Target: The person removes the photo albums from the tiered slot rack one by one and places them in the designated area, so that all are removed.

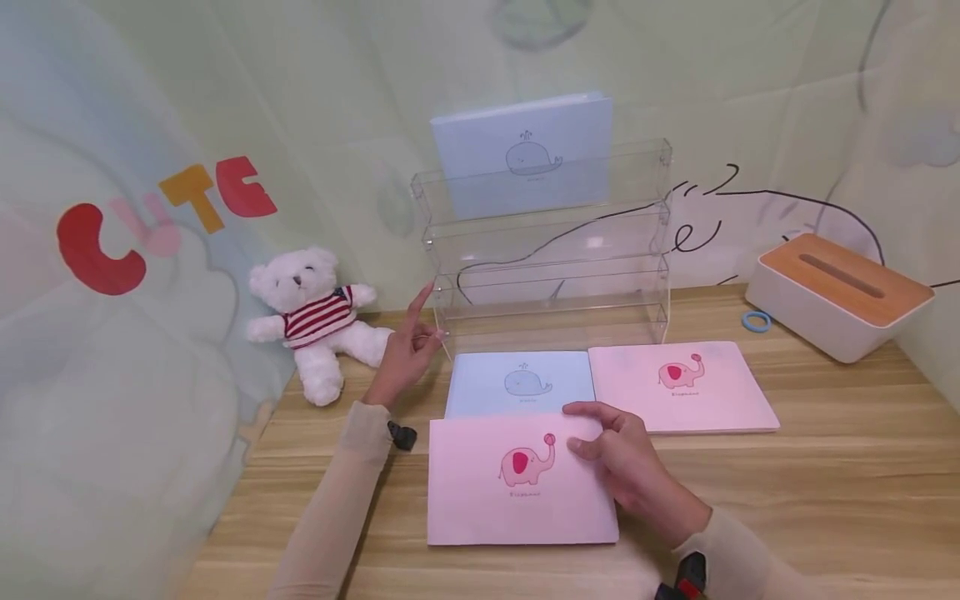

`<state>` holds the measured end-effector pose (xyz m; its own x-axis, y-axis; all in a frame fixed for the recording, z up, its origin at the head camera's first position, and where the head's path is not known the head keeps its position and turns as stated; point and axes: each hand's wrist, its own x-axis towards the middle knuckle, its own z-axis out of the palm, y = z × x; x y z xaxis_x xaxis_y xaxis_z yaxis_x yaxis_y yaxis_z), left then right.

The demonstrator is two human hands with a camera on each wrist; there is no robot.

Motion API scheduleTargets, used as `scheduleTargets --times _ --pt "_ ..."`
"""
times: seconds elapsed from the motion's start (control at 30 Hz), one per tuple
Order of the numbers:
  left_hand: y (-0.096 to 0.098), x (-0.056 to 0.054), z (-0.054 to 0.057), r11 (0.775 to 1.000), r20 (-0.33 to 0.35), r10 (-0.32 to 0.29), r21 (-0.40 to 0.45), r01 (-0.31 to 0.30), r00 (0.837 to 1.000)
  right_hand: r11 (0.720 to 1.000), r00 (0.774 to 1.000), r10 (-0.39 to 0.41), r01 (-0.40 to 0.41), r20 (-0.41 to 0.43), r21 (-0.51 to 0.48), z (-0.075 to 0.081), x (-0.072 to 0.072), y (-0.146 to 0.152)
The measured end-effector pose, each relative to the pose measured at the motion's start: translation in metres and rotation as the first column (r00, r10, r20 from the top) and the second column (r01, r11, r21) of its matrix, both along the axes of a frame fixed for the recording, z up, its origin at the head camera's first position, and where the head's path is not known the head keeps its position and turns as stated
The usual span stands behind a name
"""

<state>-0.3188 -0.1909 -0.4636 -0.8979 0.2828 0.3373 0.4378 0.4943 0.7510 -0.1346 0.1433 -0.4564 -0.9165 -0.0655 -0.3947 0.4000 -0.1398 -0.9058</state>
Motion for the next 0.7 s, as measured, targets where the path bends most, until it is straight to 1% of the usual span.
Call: scheduleTargets --times 0.13,0.2,0.3,0.4,0.53,0.7 --pt "0.0005 0.0003 0.0004 1.000 0.003 0.003 -0.007 -0.003 1.000 0.998 1.000 -0.002 0.001 0.013 0.056 -0.0022 0.0007 0.0006" --pt "0.0004 0.0004 0.0001 1.000 0.003 0.006 -0.011 -0.006 1.000 0.995 1.000 0.000 -0.002 0.022 0.101 -0.0037 0.0012 0.0006" --pt "0.0002 0.0004 0.0000 1.000 0.000 0.006 -0.009 -0.006 1.000 0.986 1.000 0.004 -0.009 0.030 0.169 -0.0051 0.0014 0.0011" --pt "0.0003 0.0009 0.0011 1.000 -0.011 0.004 -0.006 -0.004 1.000 0.972 0.999 0.032 -0.040 0.039 0.233 -0.0048 0.0013 0.0022" --pt "0.0000 0.0015 0.0014 1.000 -0.025 0.003 -0.011 -0.003 1.000 0.956 0.996 0.074 -0.084 0.048 0.281 -0.0046 0.0008 0.0038" --pt "0.0000 0.0016 0.0011 1.000 -0.024 0.008 -0.016 -0.009 1.000 0.947 0.995 0.102 -0.102 0.015 0.303 -0.0076 0.0011 0.0043"
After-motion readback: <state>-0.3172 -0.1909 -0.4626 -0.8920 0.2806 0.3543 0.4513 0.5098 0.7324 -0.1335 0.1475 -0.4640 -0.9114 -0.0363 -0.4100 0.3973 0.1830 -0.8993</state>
